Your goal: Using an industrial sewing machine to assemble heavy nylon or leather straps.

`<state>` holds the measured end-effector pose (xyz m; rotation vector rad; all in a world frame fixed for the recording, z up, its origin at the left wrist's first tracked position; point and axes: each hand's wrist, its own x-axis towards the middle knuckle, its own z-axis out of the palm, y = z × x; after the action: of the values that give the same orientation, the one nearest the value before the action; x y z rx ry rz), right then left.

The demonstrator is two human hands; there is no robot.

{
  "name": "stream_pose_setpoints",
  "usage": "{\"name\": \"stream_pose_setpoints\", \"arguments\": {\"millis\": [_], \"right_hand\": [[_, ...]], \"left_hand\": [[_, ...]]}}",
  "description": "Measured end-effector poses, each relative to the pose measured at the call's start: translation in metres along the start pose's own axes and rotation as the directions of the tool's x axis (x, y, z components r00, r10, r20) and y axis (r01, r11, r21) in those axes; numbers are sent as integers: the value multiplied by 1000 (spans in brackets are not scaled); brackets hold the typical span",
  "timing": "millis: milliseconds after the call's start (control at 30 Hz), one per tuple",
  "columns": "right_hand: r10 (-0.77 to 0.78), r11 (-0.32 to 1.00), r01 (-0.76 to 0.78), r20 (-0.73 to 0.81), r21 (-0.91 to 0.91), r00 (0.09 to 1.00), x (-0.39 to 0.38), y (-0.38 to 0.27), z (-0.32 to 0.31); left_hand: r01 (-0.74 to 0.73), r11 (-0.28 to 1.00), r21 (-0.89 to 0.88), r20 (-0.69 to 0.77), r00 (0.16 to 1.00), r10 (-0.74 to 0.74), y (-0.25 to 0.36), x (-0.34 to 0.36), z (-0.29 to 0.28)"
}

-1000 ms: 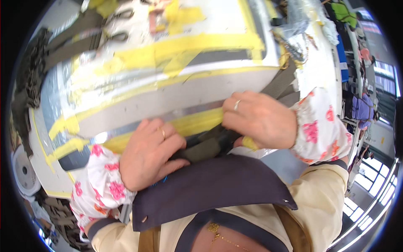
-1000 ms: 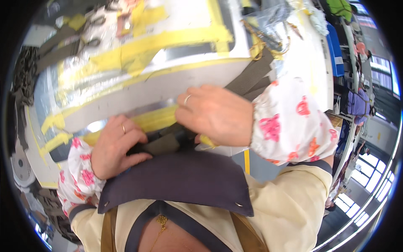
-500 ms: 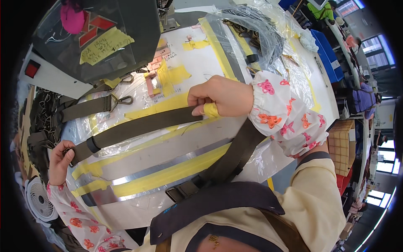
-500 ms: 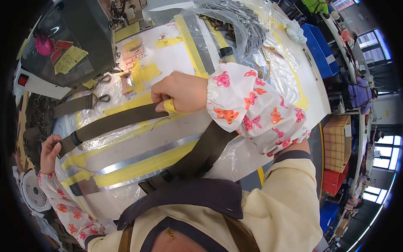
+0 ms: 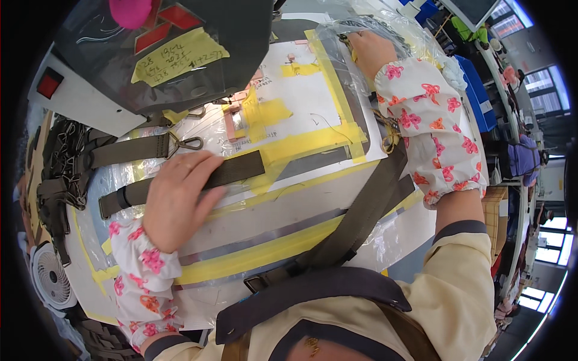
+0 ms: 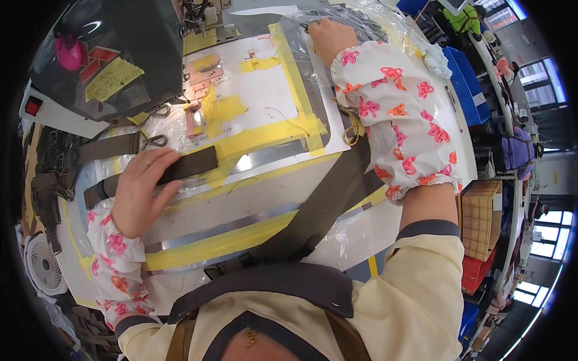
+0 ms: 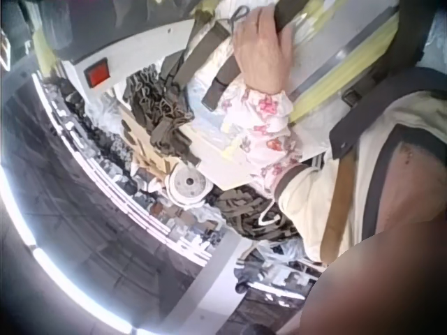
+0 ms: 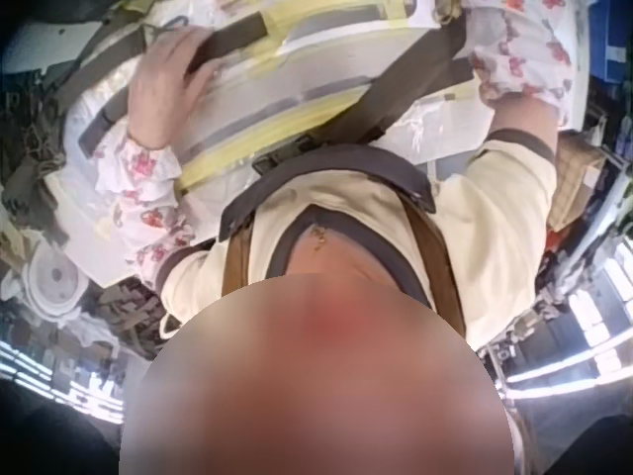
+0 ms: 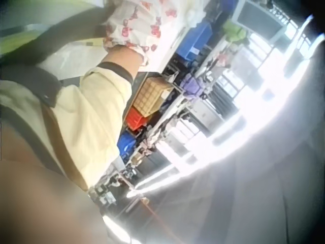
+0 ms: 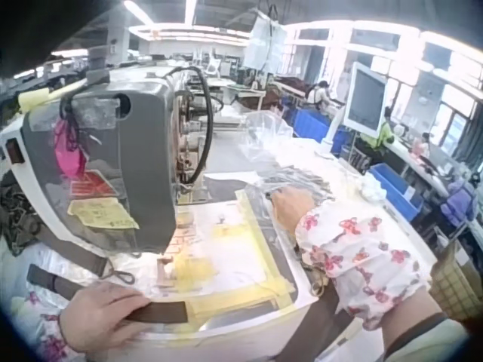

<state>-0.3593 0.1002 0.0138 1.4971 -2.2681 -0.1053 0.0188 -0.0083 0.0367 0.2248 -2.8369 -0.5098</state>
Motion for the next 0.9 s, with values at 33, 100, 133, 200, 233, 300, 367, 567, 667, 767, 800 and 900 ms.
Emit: {"name": "stream_pose_setpoints", "arguments": {"millis": [33, 100, 133, 200, 233, 300, 367, 567, 667, 767, 800, 900], "right_hand": [[50, 998, -46, 135, -32, 990, 8, -7, -4], [96, 994, -79, 270, -72, 958, 14, -9, -8], [75, 997, -66, 279, -40, 957, 22, -21, 3], [105, 994, -94, 291, -49, 951, 22, -17, 4], [119, 993, -108, 303, -53, 946, 21, -14, 6], [136, 991, -129, 309, -41, 941, 21, -9, 7], [139, 990, -138, 310, -23, 941, 22, -8, 12], [136, 990, -110, 383, -90, 914, 9, -5, -9], [132, 991, -111, 371, -78, 919, 2, -7, -11], [55, 995, -66, 133, 80, 990, -13, -23, -27], [-62, 971, 41, 81, 234, 995, -15, -30, -34], [-253, 693, 179, 2, 699, 968, -26, -68, -50]], "left_hand": [[9, 1000, 8, -4, 1000, -9, 3, 5, 3], [-11, 998, -61, 5, 1000, 11, 3, 18, 11], [53, 997, -48, 17, 998, -53, -1, 12, 14], [53, 994, -93, -12, 998, -54, -3, 10, 19], [77, 992, -97, -8, 997, -78, -7, 9, 23], [128, 969, -214, 49, 992, -120, -10, 5, 24], [164, 958, -233, 19, 986, -164, -15, 1, 30], [161, 951, -264, 84, 986, -143, -12, 4, 29], [168, 956, -239, 147, 980, -136, -6, 2, 29], [197, 957, -214, 17, 980, -198, -7, 4, 25], [208, 958, -198, 60, 978, -200, -13, 2, 21], [242, 957, -162, 152, 964, -218, -34, 2, 13]]}}
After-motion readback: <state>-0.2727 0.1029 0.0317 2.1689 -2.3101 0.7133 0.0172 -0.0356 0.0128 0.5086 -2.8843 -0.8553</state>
